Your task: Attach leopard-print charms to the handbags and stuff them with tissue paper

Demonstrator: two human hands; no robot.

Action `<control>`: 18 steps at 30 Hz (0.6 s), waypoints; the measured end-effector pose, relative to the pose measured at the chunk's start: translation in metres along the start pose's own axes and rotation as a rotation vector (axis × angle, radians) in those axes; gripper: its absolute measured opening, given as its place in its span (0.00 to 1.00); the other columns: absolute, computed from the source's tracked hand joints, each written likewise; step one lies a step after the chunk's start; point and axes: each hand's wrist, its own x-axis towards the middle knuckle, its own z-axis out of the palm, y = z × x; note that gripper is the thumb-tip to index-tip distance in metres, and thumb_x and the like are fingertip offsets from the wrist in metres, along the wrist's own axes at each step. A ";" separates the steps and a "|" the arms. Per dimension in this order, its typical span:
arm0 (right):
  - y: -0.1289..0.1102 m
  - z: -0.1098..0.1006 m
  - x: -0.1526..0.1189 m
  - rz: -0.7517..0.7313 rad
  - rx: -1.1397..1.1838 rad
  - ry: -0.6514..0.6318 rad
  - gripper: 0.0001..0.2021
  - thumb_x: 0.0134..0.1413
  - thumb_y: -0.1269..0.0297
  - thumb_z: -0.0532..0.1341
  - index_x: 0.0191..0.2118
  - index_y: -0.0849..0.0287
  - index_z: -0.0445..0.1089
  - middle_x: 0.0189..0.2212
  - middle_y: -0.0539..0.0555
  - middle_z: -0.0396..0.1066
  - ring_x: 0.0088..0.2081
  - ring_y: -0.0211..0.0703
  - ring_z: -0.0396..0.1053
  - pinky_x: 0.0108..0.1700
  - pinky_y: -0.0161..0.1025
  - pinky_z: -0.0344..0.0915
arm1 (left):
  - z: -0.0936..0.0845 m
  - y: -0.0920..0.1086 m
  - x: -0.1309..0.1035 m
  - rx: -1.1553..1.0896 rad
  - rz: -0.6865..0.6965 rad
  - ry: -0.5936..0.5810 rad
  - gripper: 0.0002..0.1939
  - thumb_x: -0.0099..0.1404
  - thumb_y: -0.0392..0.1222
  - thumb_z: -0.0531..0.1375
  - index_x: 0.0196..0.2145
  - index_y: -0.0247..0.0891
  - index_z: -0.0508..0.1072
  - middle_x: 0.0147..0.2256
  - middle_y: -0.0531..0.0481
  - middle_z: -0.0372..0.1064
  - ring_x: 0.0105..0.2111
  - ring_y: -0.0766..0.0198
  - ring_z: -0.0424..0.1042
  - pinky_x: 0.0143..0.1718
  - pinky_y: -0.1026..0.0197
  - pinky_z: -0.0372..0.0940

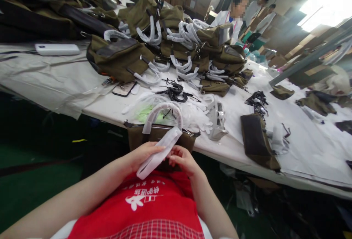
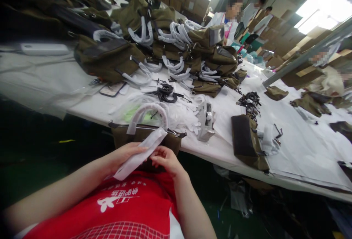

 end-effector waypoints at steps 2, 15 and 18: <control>0.004 0.004 -0.001 0.062 0.048 -0.065 0.25 0.41 0.51 0.71 0.42 0.62 0.72 0.29 0.53 0.74 0.25 0.36 0.69 0.25 0.31 0.63 | -0.002 0.000 0.000 0.143 0.035 0.024 0.26 0.52 0.58 0.63 0.38 0.31 0.74 0.28 0.47 0.75 0.27 0.59 0.71 0.29 0.60 0.62; 0.014 0.048 0.024 0.093 0.172 0.171 0.21 0.36 0.50 0.72 0.29 0.63 0.70 0.18 0.49 0.69 0.16 0.31 0.61 0.19 0.29 0.54 | -0.027 -0.012 -0.058 0.817 0.351 0.412 0.39 0.56 0.52 0.62 0.62 0.37 0.60 0.57 0.39 0.65 0.55 0.47 0.67 0.59 0.48 0.59; 0.016 0.059 0.021 0.185 0.184 0.013 0.21 0.36 0.53 0.73 0.33 0.65 0.72 0.19 0.50 0.71 0.18 0.33 0.63 0.21 0.30 0.57 | -0.028 -0.017 -0.069 0.822 0.481 0.434 0.25 0.63 0.47 0.56 0.57 0.40 0.68 0.55 0.43 0.67 0.54 0.52 0.68 0.58 0.53 0.61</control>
